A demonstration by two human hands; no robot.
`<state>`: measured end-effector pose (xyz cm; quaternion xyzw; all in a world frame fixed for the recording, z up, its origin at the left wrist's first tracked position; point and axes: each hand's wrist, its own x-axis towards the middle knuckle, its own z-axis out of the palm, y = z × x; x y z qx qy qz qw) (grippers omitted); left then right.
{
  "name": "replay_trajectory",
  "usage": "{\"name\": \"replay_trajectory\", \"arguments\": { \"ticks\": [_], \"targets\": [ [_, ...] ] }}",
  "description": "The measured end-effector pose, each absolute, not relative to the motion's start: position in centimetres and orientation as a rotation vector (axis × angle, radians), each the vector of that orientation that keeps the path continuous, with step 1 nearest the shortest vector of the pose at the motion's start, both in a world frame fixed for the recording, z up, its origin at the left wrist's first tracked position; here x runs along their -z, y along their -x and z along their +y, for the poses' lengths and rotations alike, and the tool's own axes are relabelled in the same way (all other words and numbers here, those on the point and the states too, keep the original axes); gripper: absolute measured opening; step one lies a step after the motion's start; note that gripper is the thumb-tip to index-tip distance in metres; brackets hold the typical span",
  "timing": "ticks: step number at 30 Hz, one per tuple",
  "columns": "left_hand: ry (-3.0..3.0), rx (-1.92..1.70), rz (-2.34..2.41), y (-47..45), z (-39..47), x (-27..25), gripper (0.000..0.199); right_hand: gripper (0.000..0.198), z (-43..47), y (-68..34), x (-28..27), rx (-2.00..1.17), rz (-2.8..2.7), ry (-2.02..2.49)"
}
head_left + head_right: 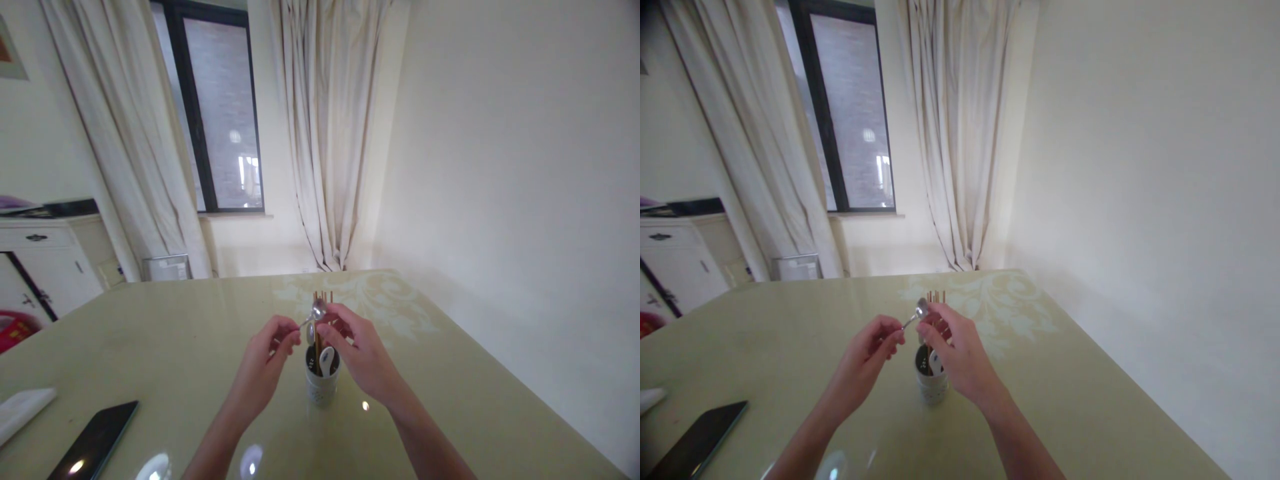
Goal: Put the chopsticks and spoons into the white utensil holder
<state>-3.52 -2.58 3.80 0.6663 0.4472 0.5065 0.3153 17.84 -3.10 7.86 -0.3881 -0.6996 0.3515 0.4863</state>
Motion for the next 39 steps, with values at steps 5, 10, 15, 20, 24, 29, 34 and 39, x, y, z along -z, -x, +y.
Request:
{"name": "replay_trajectory", "arguments": {
  "ticks": [5,10,15,20,24,29,34,39],
  "targets": [
    [-1.729,-1.29,0.994,0.2,-4.4,-4.8,0.027,0.023,-3.5,-18.3,-8.5,-0.783,-1.613,0.843],
    [-1.97,-1.16,1.264,-0.2,-3.3,-1.9,0.028,0.025,-3.0,-19.9,-9.1,-0.553,-1.52,0.932],
    [-2.256,-1.043,1.425,-0.7,-2.5,1.0,0.03,0.03,-2.5,-21.3,-9.2,-0.439,-1.464,1.029],
    [-2.296,-0.997,1.488,-0.5,-2.6,0.9,0.021,0.028,-1.7,-21.1,-8.5,-0.334,-1.595,1.129],
    [-2.287,-1.008,1.486,-0.5,-2.6,0.8,0.021,0.023,-0.8,-20.4,-7.5,-0.289,-1.794,1.301],
    [-2.287,-0.999,1.459,-0.4,-2.3,1.2,0.031,0.012,-0.6,-20.3,-6.9,-0.211,-1.833,1.483],
    [-2.252,-1.04,1.431,-0.1,-1.9,1.3,0.036,0.014,-2.4,-21.0,-8.7,-0.09,-1.787,1.372],
    [-2.199,-1.184,1.34,0.3,-1.5,0.0,0.03,0.023,-4.9,-21.1,-9.7,-0.123,-1.713,1.232]
  ]
}}
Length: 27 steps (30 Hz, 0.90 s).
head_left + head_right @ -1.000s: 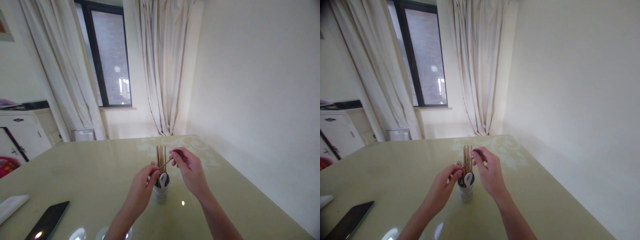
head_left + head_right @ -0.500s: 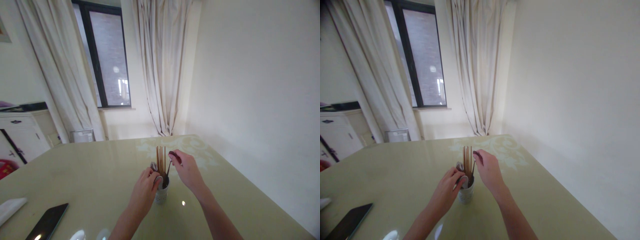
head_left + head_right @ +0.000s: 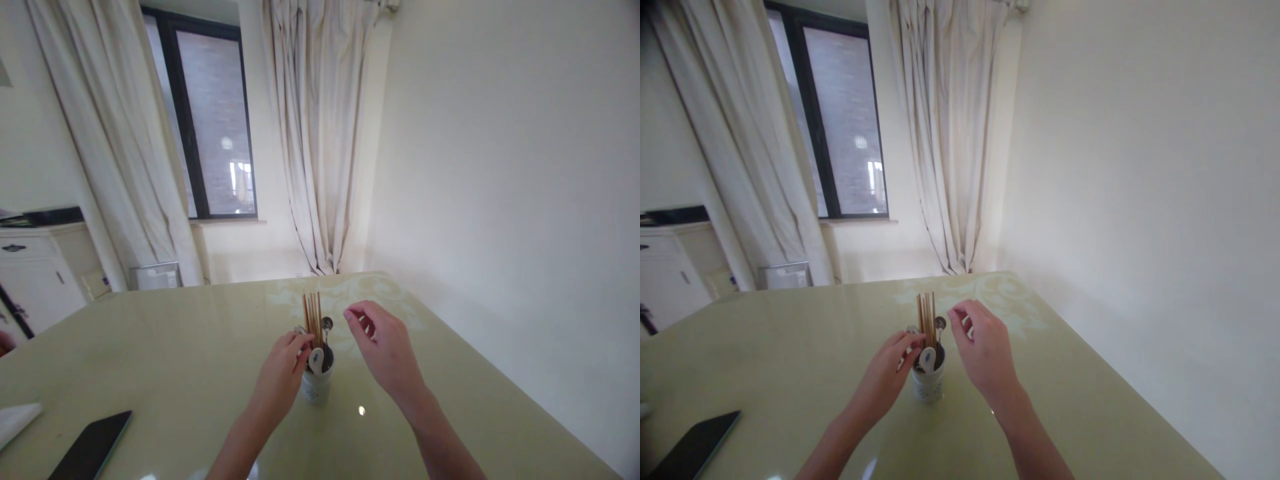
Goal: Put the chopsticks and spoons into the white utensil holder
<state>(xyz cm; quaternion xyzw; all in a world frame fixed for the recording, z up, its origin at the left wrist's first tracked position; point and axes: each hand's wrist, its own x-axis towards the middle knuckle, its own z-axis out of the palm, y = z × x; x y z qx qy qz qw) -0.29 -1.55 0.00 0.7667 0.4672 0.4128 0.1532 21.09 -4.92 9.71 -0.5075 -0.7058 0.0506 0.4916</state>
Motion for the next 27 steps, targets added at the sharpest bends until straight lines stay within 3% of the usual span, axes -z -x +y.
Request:
{"name": "replay_trajectory", "arguments": {
  "ticks": [5,9,11,15,27],
  "targets": [
    [-2.032,-1.345,1.356,1.1,-2.1,-0.6,0.034,0.039,-5.5,-20.3,-1.8,-0.288,-1.567,1.263],
    [-1.859,-1.434,1.552,1.8,-3.3,4.0,0.046,0.049,-4.7,-20.8,6.3,-0.329,-1.434,1.401],
    [-1.877,-1.299,1.646,2.1,-3.7,6.6,0.049,0.05,-4.1,-21.4,8.2,-0.327,-1.381,1.439],
    [-1.856,-1.237,1.741,2.5,-3.5,9.0,0.048,0.05,-3.2,-22.2,8.6,-0.329,-1.361,1.457],
    [-2.035,-1.093,1.811,1.9,-3.9,9.3,0.046,0.043,-2.5,-21.4,9.2,-0.402,-1.455,1.383]
  ]
}}
